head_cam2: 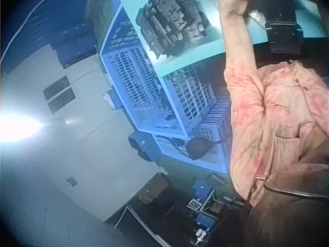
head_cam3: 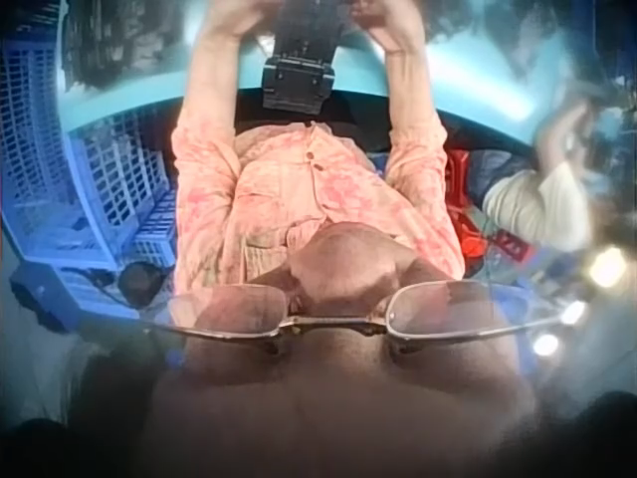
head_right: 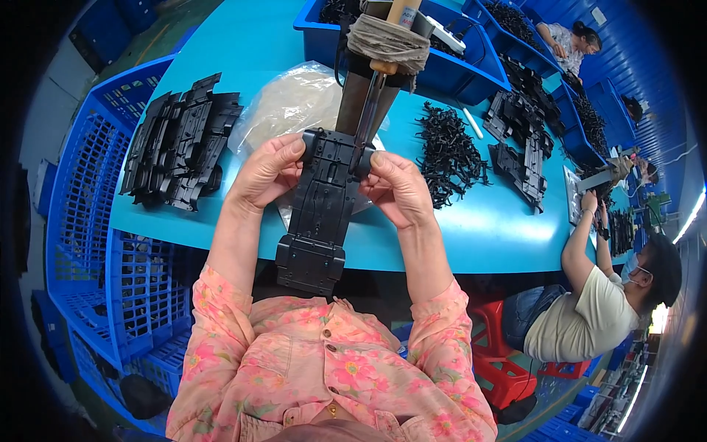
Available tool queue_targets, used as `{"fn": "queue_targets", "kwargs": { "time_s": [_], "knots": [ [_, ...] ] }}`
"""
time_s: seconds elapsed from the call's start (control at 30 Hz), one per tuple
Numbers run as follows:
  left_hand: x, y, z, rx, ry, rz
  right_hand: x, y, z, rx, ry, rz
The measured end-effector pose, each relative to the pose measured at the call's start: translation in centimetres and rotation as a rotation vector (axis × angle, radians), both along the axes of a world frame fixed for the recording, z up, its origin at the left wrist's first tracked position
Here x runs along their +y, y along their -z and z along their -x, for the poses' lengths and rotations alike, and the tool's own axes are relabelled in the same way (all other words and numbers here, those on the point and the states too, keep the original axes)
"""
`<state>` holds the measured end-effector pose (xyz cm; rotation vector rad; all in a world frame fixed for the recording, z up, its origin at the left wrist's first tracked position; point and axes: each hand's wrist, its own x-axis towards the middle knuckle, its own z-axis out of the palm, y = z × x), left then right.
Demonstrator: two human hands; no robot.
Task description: Assembling small black plastic parts onto a larger toy chassis at a factory workbench.
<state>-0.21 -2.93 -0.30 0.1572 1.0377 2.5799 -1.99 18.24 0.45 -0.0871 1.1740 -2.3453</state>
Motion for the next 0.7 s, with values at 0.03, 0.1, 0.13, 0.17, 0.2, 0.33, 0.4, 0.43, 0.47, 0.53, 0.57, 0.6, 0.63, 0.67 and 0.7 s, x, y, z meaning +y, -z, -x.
{"fn": "queue_targets", "kwargs": {
  "time_s": [0.03, 0.1, 0.13, 0.17, 0.2, 0.33, 0.4, 0.43, 0.47, 0.53, 0.57, 0.6, 0.63, 0.67, 0.7],
  "knots": [
    [0.05, -0.06, -0.05, -0.008, -0.009, 0.01, 0.0, -0.05, -0.03, 0.0, 0.001, -0.004],
    [-0.04, 0.13, 0.01, -0.004, 0.0, 0.003, 0.05, 0.13, 0.01, 0.003, -0.004, 0.001],
    [-0.08, 0.2, 0.05, 0.0, 0.011, -0.003, 0.08, 0.24, 0.05, 0.007, -0.007, 0.008],
    [-0.05, 0.09, 0.02, 0.0, 0.011, -0.004, 0.15, 0.32, 0.1, 0.007, -0.007, 0.007],
    [-0.01, -0.14, -0.05, 0.007, 0.017, -0.01, 0.25, 0.38, 0.18, 0.008, -0.01, 0.005],
    [-0.2, -0.03, -0.06, 0.023, 0.039, -0.04, 0.11, 0.08, 0.08, 0.004, -0.025, 0.008],
    [-0.16, -0.23, -0.19, 0.022, 0.031, -0.032, -0.23, -0.07, -0.09, 0.018, 0.0, -0.042],
    [-0.12, -0.31, -0.21, 0.022, 0.026, -0.024, -0.33, -0.11, -0.14, 0.034, 0.027, -0.091],
    [-0.1, -0.3, -0.19, 0.022, 0.026, -0.024, -0.32, -0.11, -0.15, 0.034, 0.027, -0.092],
    [-0.11, -0.24, -0.16, 0.036, 0.031, -0.034, -0.34, -0.08, -0.16, 0.048, 0.03, -0.095],
    [-0.13, -0.15, -0.14, 0.036, 0.031, -0.034, -0.37, -0.05, -0.17, 0.047, 0.029, -0.095],
    [-0.15, -0.01, -0.12, 0.035, 0.027, -0.028, -0.41, -0.01, -0.18, 0.047, 0.032, -0.093],
    [-0.13, 0.06, -0.07, 0.034, 0.025, -0.023, -0.39, 0.0, -0.17, 0.046, 0.037, -0.091],
    [-0.12, 0.01, -0.08, 0.034, 0.025, -0.023, -0.35, -0.01, -0.17, 0.046, 0.038, -0.092],
    [-0.11, -0.1, -0.12, 0.033, 0.028, -0.021, -0.31, -0.04, -0.19, 0.048, 0.036, -0.088]
  ]
}}
